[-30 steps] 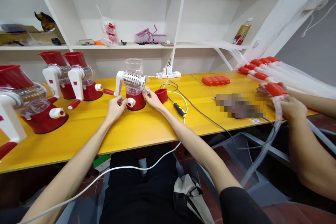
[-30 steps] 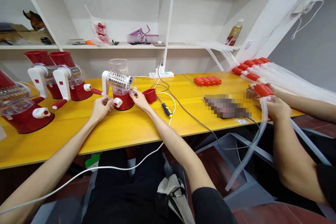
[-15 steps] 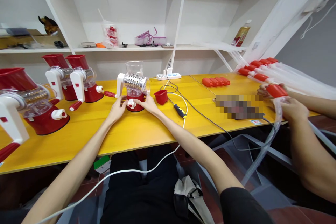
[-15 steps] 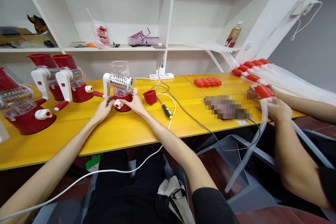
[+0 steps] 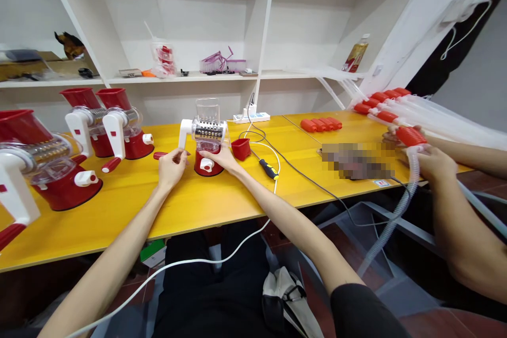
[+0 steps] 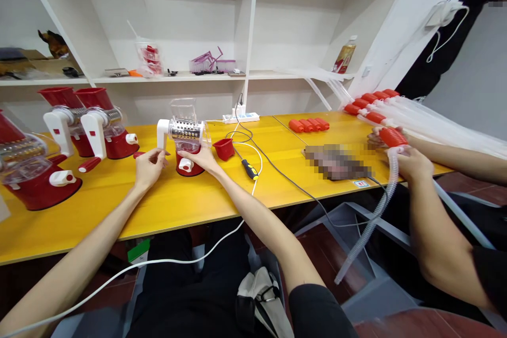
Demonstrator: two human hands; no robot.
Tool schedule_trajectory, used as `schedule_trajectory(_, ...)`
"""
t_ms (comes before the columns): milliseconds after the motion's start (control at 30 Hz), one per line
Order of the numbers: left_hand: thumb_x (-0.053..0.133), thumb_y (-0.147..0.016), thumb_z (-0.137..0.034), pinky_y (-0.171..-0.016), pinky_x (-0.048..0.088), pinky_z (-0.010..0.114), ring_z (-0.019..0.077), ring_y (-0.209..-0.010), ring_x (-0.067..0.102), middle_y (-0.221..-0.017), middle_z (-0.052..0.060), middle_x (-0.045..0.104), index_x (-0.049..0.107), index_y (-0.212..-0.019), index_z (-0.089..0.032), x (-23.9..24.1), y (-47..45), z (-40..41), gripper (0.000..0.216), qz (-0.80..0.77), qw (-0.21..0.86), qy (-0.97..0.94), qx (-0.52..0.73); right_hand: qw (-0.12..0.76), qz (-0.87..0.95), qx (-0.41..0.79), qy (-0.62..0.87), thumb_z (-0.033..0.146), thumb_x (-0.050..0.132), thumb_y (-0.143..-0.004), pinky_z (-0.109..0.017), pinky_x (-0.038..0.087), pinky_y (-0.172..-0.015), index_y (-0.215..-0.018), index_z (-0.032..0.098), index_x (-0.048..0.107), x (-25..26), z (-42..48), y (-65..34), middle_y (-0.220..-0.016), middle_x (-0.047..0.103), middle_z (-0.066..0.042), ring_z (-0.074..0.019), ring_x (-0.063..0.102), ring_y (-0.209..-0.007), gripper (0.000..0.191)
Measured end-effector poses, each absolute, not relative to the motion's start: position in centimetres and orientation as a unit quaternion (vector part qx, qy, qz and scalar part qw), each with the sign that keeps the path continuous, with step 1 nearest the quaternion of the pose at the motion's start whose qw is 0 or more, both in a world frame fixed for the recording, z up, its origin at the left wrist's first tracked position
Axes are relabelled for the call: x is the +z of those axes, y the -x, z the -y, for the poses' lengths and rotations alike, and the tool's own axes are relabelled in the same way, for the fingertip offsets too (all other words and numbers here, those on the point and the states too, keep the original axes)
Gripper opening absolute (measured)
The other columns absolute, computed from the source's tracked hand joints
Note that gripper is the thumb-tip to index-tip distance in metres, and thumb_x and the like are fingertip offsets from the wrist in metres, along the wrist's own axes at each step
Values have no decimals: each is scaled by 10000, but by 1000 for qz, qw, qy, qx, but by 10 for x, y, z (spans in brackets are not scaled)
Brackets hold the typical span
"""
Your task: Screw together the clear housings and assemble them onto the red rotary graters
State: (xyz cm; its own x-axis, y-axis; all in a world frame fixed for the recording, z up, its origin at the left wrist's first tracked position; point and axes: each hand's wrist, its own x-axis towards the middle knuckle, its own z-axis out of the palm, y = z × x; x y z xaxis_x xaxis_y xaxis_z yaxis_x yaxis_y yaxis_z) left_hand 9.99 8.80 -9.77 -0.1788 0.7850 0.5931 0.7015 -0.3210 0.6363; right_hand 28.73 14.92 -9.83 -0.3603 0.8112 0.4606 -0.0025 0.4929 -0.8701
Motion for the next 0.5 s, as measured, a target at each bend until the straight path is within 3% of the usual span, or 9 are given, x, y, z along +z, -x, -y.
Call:
schedule_trajectory(67,473,-900,-422,-736,538,300,197,-691,690,-750,52,724,690,-920,-180,-96,-99,-88,325,-603,-3,-611,513,490,709,421,283,382,657,-984,-452,577,-994,-1281,149,625,-97,-149,-289,-1290,644,-102,-223,655,-1147,379)
schedule_trajectory(233,414,-948,-379,-916,504,368,271,-1068,676,-1185,165,706,636,-1120,-161,-89,-84,-92,355,-664,-77,-559,491,487,708,434,271,379,655,-985,-458,574,-1001,-1296,150,619,-96,-149,-290,-1302,639,-104,-227,651,-1158,388)
schedule_trajectory(300,420,-950,-387,-895,495,386,303,-1067,678,-1133,166,729,674,-1053,-174,-86,-77,-93,348,-686,-75,-570,446,483,709,440,267,379,656,-985,-459,573,-1003,-1295,149,619,-97,-149,-291,-1303,639,-104,-227,651,-1160,388)
schedule_trajectory(400,484,-913,-386,-785,472,394,342,-909,702,-889,155,754,716,-879,-198,-81,-74,-91,300,-715,-67,-592,367,477,711,445,262,381,655,-985,-457,575,-1000,-1285,146,624,-97,-150,-291,-1291,645,-103,-225,654,-1153,381)
schedule_trajectory(500,436,-932,-368,-714,426,390,367,-855,703,-851,171,755,727,-880,-207,-73,-78,-81,337,-734,-78,-599,310,473,715,447,255,385,651,-988,-455,575,-999,-1279,145,627,-97,-151,-292,-1290,646,-103,-224,655,-1152,378)
